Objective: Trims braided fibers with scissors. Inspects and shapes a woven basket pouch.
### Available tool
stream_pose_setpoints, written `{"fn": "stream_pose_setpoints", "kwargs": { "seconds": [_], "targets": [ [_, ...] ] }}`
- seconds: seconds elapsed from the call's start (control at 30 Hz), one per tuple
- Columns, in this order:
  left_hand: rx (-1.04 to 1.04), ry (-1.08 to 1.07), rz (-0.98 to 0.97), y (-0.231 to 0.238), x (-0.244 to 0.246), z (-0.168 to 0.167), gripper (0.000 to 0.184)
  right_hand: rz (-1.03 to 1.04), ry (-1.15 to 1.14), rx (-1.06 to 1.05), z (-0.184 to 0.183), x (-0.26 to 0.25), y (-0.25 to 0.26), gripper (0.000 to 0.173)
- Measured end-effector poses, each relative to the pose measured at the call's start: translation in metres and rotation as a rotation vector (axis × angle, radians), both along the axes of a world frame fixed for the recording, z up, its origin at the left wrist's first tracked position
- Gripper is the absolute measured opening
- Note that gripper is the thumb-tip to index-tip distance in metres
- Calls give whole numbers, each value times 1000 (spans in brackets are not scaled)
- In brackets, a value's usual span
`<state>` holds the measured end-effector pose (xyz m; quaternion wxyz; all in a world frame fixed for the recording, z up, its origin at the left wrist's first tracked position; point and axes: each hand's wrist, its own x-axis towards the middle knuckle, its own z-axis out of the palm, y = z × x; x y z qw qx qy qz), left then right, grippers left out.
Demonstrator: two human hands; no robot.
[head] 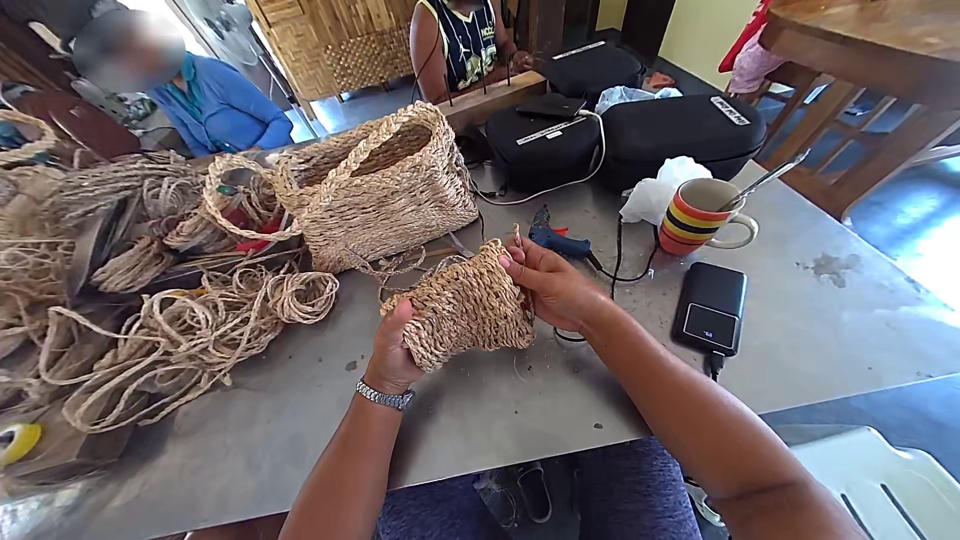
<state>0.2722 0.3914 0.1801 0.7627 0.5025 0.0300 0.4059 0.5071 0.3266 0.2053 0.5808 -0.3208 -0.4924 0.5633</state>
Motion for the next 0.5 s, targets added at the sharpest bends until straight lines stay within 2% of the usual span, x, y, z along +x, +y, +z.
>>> {"fn": "stream_pose_setpoints", "kwargs": {
  "seconds": [0.1, 0.17, 0.3, 0.37, 0.43, 0.5],
  "targets": [
    [-16, -2, 19, 5, -1, -1, 48, -10, 6, -12, -1, -2, 1, 6],
    [-28, -2, 40, 10, -5, -1, 50, 21, 19, -45, 0, -4, 0, 15],
    [-20, -69, -41, 16, -10, 0, 53, 183, 57, -83, 5, 2, -3, 63],
    [-13, -79, -72, 16, -10, -1, 54, 206, 56, -111, 6, 1, -3, 74],
    [-15, -91, -92, 15, -9, -1, 53, 185, 7, -105, 4, -1, -2, 66],
    [-26, -116, -110, 16, -8, -2, 53, 166, 6, -54, 1, -2, -2, 46]
  ]
}}
